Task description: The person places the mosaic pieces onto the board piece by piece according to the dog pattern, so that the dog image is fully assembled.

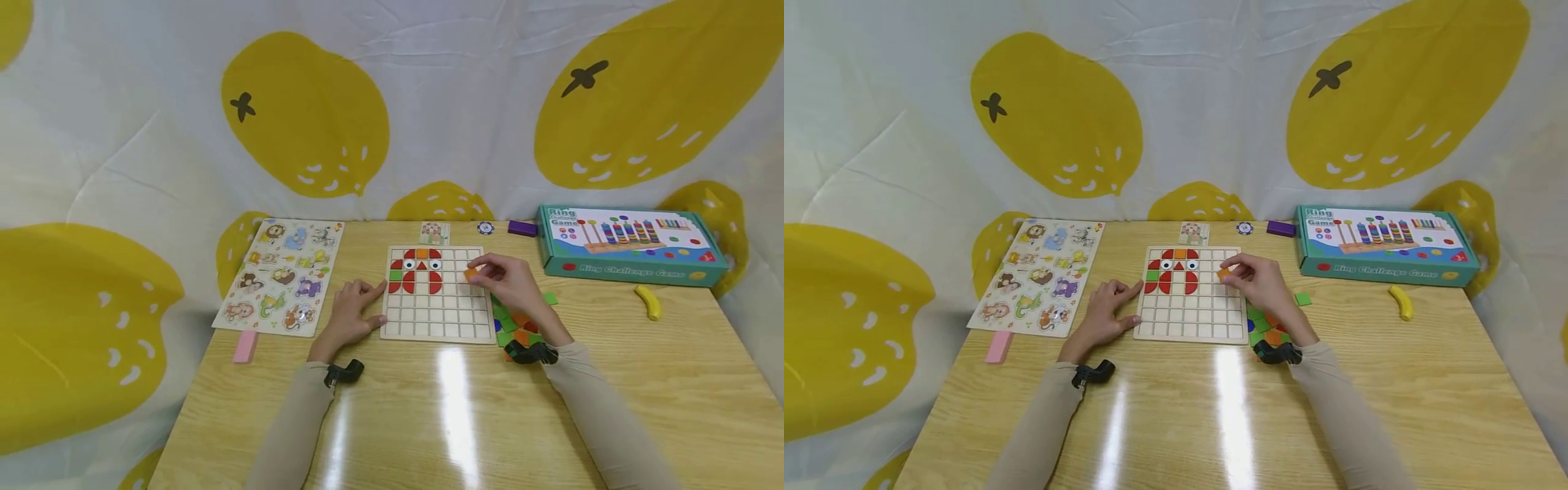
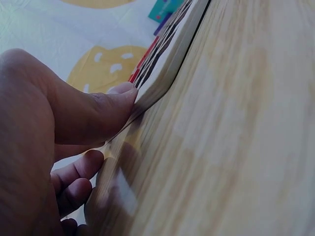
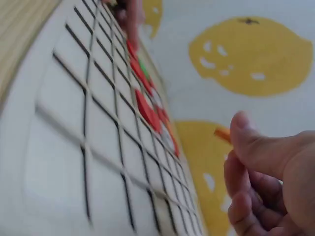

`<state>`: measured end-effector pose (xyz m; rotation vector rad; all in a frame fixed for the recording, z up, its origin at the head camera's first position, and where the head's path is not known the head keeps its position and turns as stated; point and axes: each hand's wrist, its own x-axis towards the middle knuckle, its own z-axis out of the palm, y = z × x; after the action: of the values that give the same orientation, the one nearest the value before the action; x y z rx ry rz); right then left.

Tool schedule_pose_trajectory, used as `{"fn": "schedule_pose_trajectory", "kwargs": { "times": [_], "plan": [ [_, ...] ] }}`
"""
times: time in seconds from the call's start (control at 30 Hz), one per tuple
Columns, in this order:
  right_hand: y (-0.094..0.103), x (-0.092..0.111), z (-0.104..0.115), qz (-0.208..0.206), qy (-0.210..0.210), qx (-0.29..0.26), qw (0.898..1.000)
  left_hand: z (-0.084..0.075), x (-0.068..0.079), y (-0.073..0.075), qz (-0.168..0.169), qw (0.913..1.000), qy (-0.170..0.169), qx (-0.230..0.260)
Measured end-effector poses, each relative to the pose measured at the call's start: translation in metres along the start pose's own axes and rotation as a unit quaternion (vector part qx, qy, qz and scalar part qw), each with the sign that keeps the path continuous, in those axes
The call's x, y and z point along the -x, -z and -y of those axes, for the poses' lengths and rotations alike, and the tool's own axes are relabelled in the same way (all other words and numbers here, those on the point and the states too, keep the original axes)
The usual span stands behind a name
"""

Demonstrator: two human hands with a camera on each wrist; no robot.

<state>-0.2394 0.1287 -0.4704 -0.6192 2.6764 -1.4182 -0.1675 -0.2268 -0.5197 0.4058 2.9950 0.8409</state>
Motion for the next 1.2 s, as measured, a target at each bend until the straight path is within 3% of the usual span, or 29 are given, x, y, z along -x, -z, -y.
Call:
{"fn": "schedule_pose_trajectory", "kwargs": {
  "times": [0.1, 0.2, 0.43, 0.6, 1.03, 1.2],
  "plan": [
    [-0.028, -0.013, 0.008, 0.002, -0.003, -0.037, 0.999, 0.0, 0.0, -0.001, 0.0, 1.0, 0.0, -0.003],
    [-0.052, -0.024, 0.008, 0.008, 0.009, -0.036, 0.999, 0.001, 0.0, -0.002, 0.002, 1.0, 0.002, -0.006],
    [-0.084, -0.035, 0.009, 0.019, 0.036, 0.037, 0.998, 0.001, -0.001, -0.002, 0.0, 1.0, 0.002, -0.002],
    [-0.087, -0.034, 0.013, 0.024, 0.039, 0.061, 0.997, 0.001, -0.001, -0.002, 0.003, 1.0, 0.002, -0.007],
    [-0.083, -0.038, 0.016, 0.044, 0.029, 0.04, 0.998, 0.003, -0.003, 0.0, 0.001, 0.9999, 0.006, -0.01],
    [-0.064, -0.025, 0.011, 0.03, 0.05, 0.029, 0.998, 0.002, -0.002, -0.001, 0.01, 0.9998, 0.012, -0.01]
  ]
}}
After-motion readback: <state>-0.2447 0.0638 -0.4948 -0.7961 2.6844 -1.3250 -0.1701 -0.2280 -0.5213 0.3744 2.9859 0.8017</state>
